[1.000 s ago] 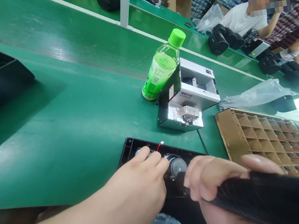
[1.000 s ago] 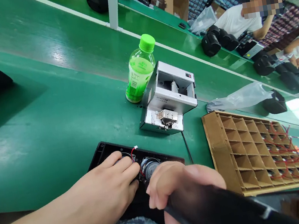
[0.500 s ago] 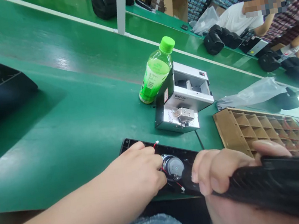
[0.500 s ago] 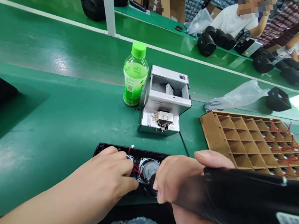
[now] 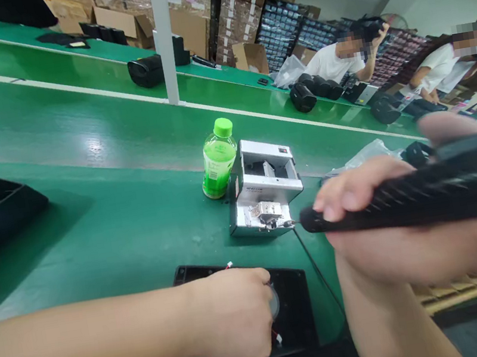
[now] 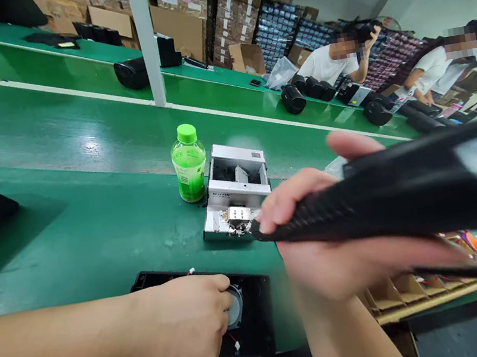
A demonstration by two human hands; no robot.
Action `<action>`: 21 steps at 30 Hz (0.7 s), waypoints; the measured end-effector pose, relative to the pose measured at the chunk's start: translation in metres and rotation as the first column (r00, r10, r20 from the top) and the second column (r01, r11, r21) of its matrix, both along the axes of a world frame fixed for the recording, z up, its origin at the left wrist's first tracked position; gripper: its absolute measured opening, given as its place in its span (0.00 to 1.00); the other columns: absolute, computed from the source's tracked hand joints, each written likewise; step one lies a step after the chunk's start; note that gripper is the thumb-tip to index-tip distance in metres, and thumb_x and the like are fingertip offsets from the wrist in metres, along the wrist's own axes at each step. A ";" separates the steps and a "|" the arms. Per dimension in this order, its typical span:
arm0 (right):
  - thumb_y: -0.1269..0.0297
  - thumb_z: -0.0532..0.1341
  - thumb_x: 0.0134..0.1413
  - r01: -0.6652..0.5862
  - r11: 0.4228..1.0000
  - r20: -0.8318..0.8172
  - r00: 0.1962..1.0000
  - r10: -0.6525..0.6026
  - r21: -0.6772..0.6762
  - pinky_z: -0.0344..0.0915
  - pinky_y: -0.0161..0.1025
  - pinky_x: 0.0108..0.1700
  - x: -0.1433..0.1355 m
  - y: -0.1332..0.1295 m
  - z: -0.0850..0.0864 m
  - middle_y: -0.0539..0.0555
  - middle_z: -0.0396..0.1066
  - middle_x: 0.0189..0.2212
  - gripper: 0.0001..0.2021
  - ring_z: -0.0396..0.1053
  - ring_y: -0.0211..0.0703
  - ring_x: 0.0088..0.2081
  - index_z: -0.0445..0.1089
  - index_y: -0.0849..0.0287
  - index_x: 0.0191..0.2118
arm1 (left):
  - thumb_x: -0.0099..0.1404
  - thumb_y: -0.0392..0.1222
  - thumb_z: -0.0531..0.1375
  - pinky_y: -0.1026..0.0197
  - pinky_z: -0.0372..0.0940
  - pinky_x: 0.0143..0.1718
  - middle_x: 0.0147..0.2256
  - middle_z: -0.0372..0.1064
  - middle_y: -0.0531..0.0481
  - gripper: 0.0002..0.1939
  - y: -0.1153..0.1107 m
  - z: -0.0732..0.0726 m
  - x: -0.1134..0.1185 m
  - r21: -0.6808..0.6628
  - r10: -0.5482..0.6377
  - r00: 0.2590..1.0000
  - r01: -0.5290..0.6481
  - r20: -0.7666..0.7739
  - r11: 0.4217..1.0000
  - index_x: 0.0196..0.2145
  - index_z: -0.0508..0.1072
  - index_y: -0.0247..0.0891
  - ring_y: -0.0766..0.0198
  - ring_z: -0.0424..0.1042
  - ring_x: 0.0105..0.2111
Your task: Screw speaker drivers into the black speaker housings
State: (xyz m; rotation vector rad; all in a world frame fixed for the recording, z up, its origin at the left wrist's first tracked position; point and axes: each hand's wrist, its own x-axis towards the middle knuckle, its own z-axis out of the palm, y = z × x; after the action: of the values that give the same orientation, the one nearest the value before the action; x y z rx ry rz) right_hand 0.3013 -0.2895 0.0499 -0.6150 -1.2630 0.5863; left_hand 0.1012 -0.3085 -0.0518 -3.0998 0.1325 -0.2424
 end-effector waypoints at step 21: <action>0.23 0.59 0.60 -0.066 0.973 -0.089 0.995 0.047 -0.220 0.69 0.44 0.23 -0.009 -0.016 -0.043 0.45 0.73 0.21 0.36 0.65 0.44 0.17 0.74 0.47 0.58 | 0.63 0.27 0.61 0.48 0.64 0.47 0.29 0.77 0.47 0.10 0.098 0.111 0.017 -0.025 0.717 0.605 -0.758 0.347 0.651 0.29 0.80 0.35 0.52 0.79 0.39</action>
State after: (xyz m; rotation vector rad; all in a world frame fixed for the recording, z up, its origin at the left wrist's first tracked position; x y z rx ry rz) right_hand 0.2922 -0.3057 0.0066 -0.7348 -1.1478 0.8002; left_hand 0.1184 -0.2106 0.0596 -2.6194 -1.0864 -0.6608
